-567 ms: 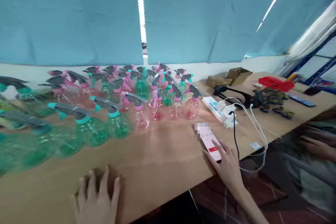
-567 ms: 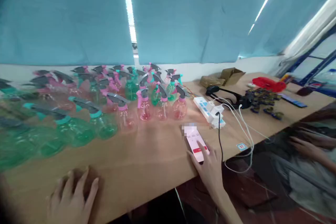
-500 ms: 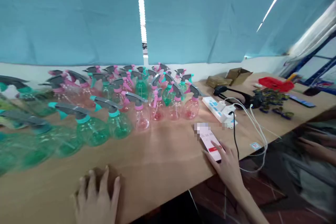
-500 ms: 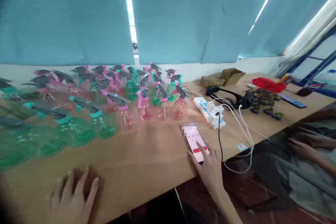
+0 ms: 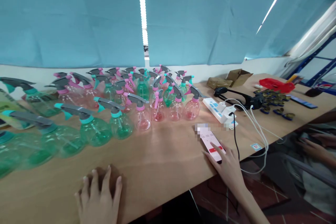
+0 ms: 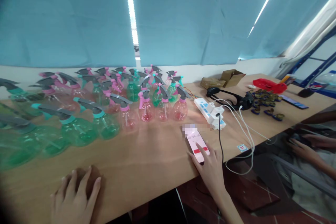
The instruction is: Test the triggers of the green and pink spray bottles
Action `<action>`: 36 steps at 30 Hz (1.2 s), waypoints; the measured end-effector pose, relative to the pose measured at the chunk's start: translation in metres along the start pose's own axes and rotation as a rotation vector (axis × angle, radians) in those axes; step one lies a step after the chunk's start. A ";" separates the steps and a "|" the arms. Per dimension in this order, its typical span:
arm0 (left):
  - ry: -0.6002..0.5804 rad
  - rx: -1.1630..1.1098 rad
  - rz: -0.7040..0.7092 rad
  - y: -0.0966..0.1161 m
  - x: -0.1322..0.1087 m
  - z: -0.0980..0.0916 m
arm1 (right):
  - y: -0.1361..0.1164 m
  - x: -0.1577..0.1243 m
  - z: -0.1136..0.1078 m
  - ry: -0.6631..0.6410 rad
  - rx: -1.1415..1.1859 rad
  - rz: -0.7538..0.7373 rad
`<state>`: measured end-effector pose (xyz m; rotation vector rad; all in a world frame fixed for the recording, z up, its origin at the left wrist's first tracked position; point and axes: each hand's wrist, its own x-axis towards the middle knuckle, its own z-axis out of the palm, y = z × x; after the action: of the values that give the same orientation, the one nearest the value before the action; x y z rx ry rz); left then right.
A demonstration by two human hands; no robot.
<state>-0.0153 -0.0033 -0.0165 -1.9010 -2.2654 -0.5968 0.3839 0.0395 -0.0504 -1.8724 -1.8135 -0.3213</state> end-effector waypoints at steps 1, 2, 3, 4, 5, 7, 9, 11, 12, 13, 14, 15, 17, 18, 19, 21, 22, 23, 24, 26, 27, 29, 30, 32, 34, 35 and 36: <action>0.002 0.017 0.012 -0.001 0.000 0.000 | 0.000 0.000 0.000 0.003 -0.002 -0.002; 0.003 0.035 0.026 -0.001 0.000 0.000 | 0.000 0.000 0.000 0.007 -0.003 -0.003; 0.003 0.051 0.039 -0.002 0.000 0.000 | 0.000 0.000 0.001 0.010 -0.004 -0.003; 0.004 0.062 0.048 -0.003 0.000 0.000 | 0.001 -0.001 0.001 0.009 -0.004 -0.008; 0.007 0.068 0.055 -0.005 -0.001 0.001 | 0.002 -0.001 0.002 0.004 -0.005 -0.013; 0.019 0.068 0.071 -0.008 -0.003 0.004 | 0.003 -0.003 0.003 -0.005 0.000 -0.021; 0.032 0.052 0.100 -0.013 -0.005 0.008 | 0.002 -0.004 0.004 0.006 0.011 -0.014; 0.046 0.027 0.122 -0.017 -0.008 0.013 | -0.001 -0.005 0.004 0.041 0.011 0.000; 0.057 0.013 0.123 -0.020 -0.010 0.014 | -0.004 -0.005 0.003 0.060 0.006 0.000; 0.067 -0.004 0.115 -0.022 -0.011 0.014 | -0.008 -0.004 0.003 0.079 0.004 -0.004; 0.074 -0.029 0.103 -0.024 -0.012 0.014 | -0.014 -0.003 0.001 0.096 0.010 -0.011; 0.072 -0.063 0.092 -0.026 -0.013 0.012 | -0.021 -0.001 0.000 0.108 0.025 -0.020; 0.052 -0.164 0.058 -0.029 -0.013 0.005 | -0.040 0.003 -0.003 0.117 0.085 -0.052; 0.032 -0.227 0.033 -0.031 -0.013 0.000 | -0.052 0.005 -0.004 0.121 0.126 -0.070; 0.017 -0.293 -0.006 -0.033 -0.012 -0.007 | -0.065 0.007 -0.004 0.119 0.177 -0.095; -0.003 -0.416 -0.104 -0.039 -0.011 -0.021 | -0.094 0.009 -0.003 0.114 0.320 -0.147; 0.005 -0.469 -0.157 -0.043 -0.010 -0.029 | -0.109 0.009 -0.001 0.080 0.408 -0.187; 0.015 -0.520 -0.204 -0.049 -0.009 -0.038 | -0.125 0.008 0.000 0.043 0.497 -0.228; 0.041 -0.566 -0.250 -0.056 -0.008 -0.046 | -0.141 0.007 0.002 -0.013 0.584 -0.273; 0.101 -0.645 -0.335 -0.073 -0.008 -0.061 | -0.172 0.004 0.004 -0.183 0.746 -0.377; 0.131 -0.676 -0.384 -0.083 -0.009 -0.068 | -0.187 0.003 0.003 -0.270 0.809 -0.424; 0.172 -0.714 -0.481 -0.106 -0.012 -0.080 | -0.217 0.002 -0.002 -0.418 0.886 -0.495; 0.191 -0.723 -0.521 -0.119 -0.013 -0.085 | -0.231 0.002 -0.005 -0.471 0.897 -0.523; 0.239 -0.723 -0.556 -0.147 -0.013 -0.092 | -0.256 0.003 -0.013 -0.552 0.879 -0.582; 0.306 -0.720 -0.584 -0.179 -0.009 -0.098 | -0.278 0.000 -0.019 -0.593 0.879 -0.641; 0.343 -0.712 -0.597 -0.196 -0.003 -0.100 | -0.286 -0.002 -0.019 -0.591 0.896 -0.657; 0.392 -0.702 -0.616 -0.212 0.004 -0.102 | -0.293 -0.006 -0.018 -0.575 0.917 -0.663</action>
<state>-0.2373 -0.0660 0.0322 -1.0323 -2.5172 -1.8516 0.0988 0.0187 0.0180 -0.7247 -2.3285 0.7943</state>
